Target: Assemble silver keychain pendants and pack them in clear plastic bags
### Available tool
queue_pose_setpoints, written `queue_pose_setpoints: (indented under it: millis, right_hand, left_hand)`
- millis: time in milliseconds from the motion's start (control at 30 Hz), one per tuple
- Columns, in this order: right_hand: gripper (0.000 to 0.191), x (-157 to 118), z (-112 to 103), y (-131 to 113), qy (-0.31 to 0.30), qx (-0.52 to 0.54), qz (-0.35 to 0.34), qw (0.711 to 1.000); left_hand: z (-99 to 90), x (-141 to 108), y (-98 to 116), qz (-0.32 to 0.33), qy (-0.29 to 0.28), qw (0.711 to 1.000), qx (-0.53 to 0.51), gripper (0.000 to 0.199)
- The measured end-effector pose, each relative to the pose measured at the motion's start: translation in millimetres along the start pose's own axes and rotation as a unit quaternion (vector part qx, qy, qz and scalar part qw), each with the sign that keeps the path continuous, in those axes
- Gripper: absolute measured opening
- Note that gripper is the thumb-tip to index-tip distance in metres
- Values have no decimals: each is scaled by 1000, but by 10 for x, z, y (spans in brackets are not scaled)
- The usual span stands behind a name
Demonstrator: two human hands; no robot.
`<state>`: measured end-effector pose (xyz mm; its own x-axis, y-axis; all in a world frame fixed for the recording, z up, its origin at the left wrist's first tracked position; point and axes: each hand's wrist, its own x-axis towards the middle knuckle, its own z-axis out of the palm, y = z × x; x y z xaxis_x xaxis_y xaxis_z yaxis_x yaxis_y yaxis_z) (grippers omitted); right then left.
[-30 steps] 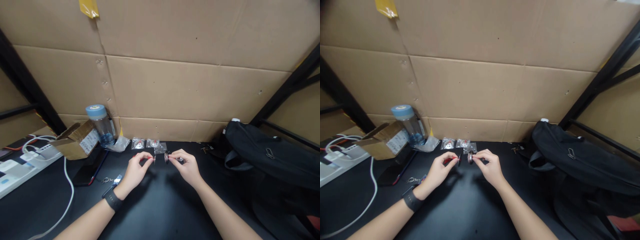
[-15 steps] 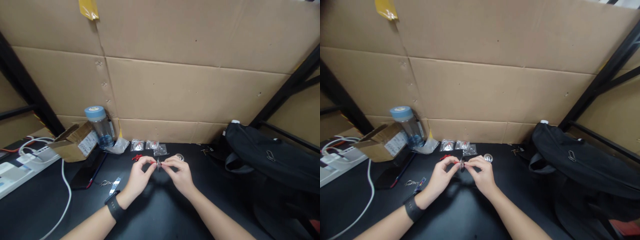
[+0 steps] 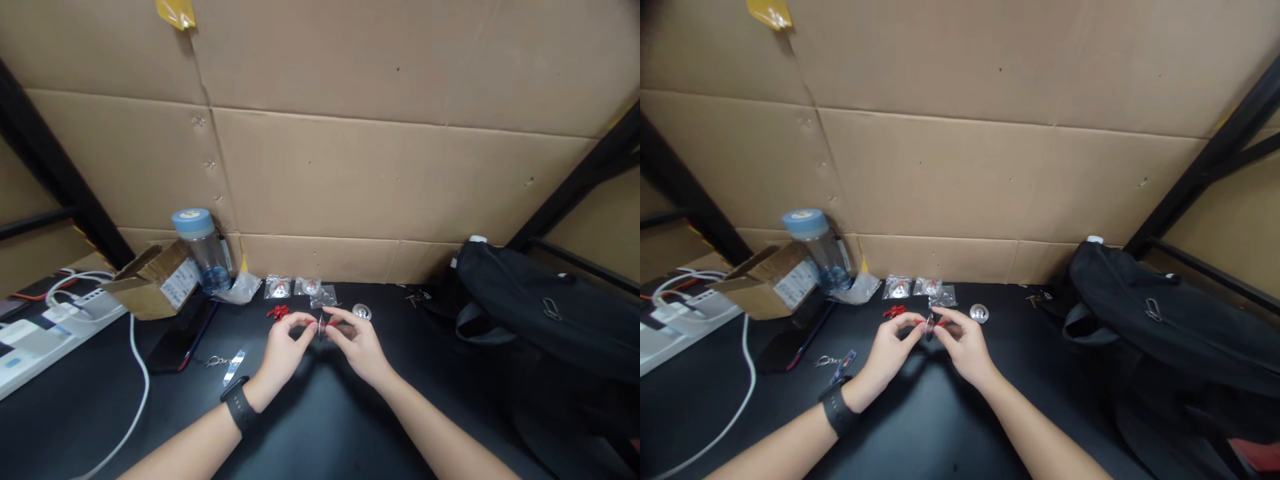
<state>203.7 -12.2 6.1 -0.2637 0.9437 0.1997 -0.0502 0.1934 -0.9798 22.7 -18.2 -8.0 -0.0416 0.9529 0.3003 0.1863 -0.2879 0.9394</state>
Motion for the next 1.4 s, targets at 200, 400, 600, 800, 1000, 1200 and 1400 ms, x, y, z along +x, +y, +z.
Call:
queue_pose_setpoints:
  millis: [200,400,600,800,1000,1200,1400]
  right_hand:
    - [42,41,-39,45,-43,5,19,999]
    - [54,62,-84,96,-56,-4,14,998]
    - [60,55,-76,65,-53,-32,16,998]
    - [54,40,-63,3,-16,-96,30,995]
    - [48,125,-368,-176,67,-197,-57,976]
    - [48,179,-624,-279,72,-324,-103,938]
    - [40,113,-672,-402,-4,-429,-99,898]
  left_hand:
    - [-5,5,-101,-1,26,997,79,16]
    - [-6,6,-99,3,24,996,86,15]
    - [-6,13,-133,5,17,996,93,15]
    - [-25,-13,-27,50,-15,981,186,15]
    - [-29,37,66,180,-49,896,404,61]
    - [-44,141,-119,221,-208,832,464,55]
    - [-42,98,-70,252,-261,835,415,41]
